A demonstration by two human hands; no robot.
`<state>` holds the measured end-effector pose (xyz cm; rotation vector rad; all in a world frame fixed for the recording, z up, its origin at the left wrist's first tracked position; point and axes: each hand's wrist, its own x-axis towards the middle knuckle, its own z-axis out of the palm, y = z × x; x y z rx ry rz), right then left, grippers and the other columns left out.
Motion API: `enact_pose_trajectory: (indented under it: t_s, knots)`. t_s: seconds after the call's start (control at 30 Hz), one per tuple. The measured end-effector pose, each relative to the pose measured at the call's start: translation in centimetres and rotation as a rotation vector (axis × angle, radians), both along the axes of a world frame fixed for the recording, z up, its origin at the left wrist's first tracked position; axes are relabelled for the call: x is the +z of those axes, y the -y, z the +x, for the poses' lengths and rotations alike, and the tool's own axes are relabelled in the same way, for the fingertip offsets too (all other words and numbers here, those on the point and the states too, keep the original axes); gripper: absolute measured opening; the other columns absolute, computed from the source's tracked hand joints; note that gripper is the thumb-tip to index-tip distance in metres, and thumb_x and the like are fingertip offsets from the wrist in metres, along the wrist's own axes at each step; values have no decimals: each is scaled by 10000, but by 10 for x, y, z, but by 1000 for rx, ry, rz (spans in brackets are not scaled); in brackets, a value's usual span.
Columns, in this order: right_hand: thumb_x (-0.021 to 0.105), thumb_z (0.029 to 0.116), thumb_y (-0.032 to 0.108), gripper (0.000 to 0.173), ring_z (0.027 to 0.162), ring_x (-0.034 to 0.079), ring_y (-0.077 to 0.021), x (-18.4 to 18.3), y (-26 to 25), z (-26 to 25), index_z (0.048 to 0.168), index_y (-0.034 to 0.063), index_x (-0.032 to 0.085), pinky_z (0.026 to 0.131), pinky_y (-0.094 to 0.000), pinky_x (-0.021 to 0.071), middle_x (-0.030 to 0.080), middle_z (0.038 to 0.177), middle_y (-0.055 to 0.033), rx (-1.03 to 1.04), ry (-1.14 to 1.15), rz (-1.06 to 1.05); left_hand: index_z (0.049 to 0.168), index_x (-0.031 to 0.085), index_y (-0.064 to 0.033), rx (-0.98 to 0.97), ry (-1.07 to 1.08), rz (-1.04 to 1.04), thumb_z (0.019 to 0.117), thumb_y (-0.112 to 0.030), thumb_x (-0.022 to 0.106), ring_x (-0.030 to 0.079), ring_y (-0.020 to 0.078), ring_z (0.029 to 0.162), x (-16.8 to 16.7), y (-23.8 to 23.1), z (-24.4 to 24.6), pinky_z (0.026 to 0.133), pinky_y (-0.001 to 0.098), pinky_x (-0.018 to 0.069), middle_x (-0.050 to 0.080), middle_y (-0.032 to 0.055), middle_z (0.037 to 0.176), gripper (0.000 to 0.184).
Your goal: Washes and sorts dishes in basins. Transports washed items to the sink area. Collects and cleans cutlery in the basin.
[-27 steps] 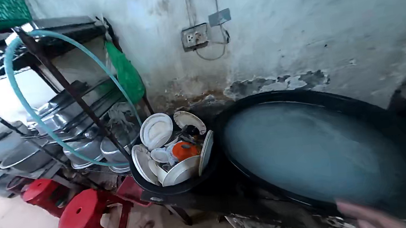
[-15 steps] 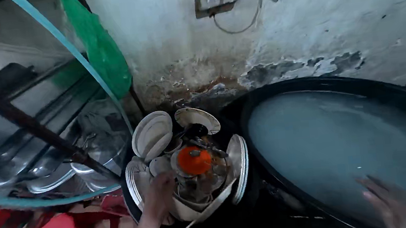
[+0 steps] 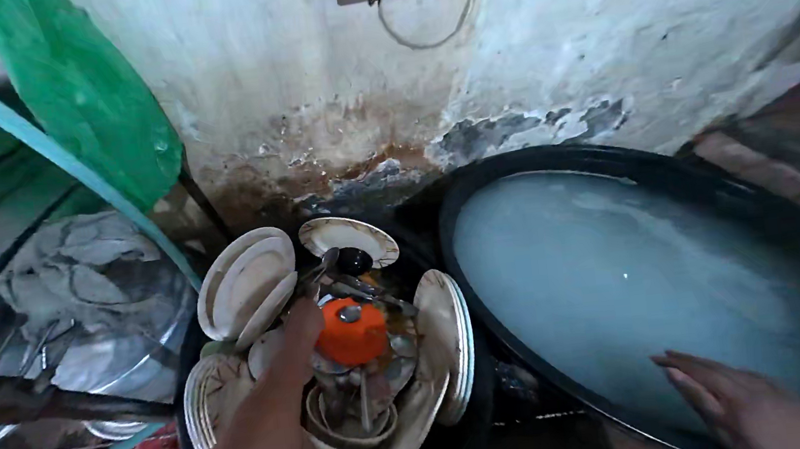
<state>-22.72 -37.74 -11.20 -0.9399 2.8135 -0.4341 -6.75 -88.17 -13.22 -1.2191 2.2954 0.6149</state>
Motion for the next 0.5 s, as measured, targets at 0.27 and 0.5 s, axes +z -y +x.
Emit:
enact_pose_trajectory:
  t_s: [0.27, 0.5]
  knots:
    - [372, 1112, 306, 496, 1322, 522, -521, -10, -11, -6, 1301, -66, 640, 1138, -653, 346, 584, 1376, -326, 62, 42, -187, 1412, 484, 25, 704, -977, 549, 1069, -172, 515, 618, 281, 1105, 62, 0, 38, 919, 439, 539, 562, 200, 1345, 396]
    - [410, 1037, 594, 702, 1061, 717, -214, 57, 109, 25, 1459, 36, 462, 867, -373, 613, 692, 1267, -95, -40, 789, -978, 1178, 750, -53, -183, -956, -75, 1031, -173, 595, 624, 253, 1217, 138, -128, 48, 1032, 442, 520, 658, 138, 1302, 245]
